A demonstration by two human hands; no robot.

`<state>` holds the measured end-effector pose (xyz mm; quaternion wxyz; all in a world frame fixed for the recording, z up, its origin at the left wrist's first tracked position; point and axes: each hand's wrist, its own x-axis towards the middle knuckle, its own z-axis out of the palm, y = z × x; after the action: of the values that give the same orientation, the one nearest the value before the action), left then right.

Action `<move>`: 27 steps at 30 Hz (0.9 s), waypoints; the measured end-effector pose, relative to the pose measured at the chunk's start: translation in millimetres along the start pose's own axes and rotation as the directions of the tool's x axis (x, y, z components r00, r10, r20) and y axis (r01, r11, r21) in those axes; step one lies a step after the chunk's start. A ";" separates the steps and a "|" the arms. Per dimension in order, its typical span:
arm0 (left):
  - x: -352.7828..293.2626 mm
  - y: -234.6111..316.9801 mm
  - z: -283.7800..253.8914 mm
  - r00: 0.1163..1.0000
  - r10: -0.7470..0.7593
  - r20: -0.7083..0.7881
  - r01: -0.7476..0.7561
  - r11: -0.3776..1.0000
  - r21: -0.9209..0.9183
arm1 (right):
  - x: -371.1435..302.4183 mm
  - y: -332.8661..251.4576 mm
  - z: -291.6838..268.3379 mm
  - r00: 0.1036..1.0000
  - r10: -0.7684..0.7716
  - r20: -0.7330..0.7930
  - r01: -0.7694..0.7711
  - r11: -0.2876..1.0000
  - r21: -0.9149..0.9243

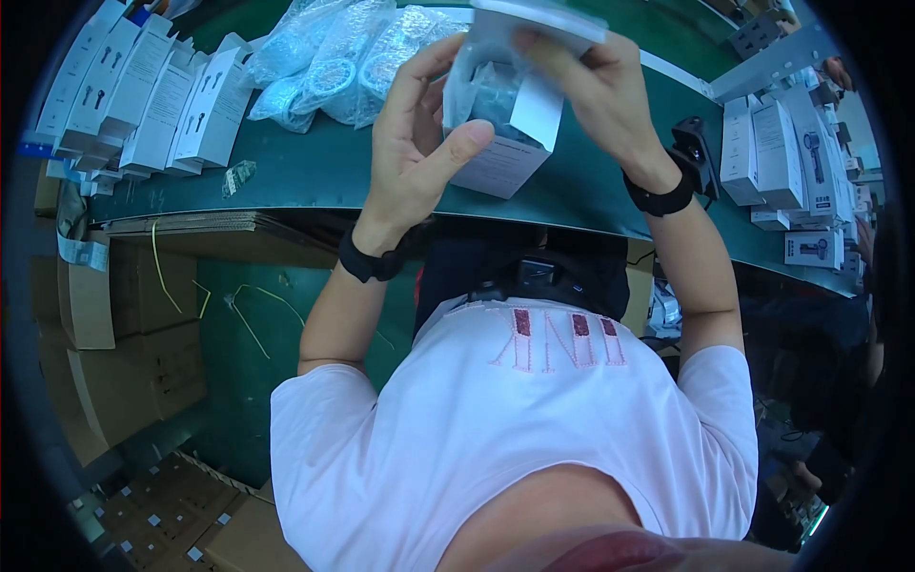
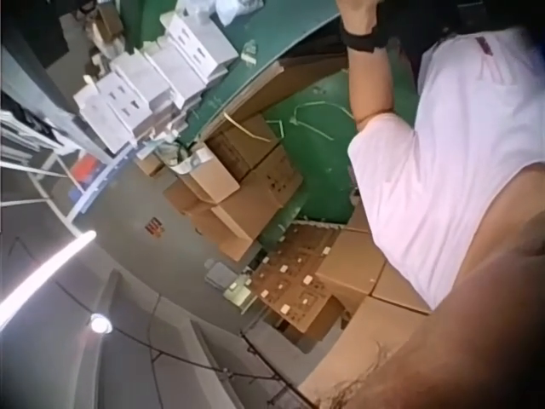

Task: Packaging handheld electronic devices into boxes at an assembly line.

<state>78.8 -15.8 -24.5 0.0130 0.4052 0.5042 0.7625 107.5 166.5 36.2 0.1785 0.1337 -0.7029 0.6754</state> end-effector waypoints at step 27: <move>-2.3 2.9 -2.9 0.996 -0.039 0.083 0.007 0.933 0.361 | -21.1 -3.1 -33.2 0.765 -0.319 0.560 0.544 0.785 -0.295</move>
<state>79.6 -20.4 -24.1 -0.0304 0.4282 0.6390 0.6383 130.2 198.3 30.7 0.1784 0.4156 -0.8063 0.3812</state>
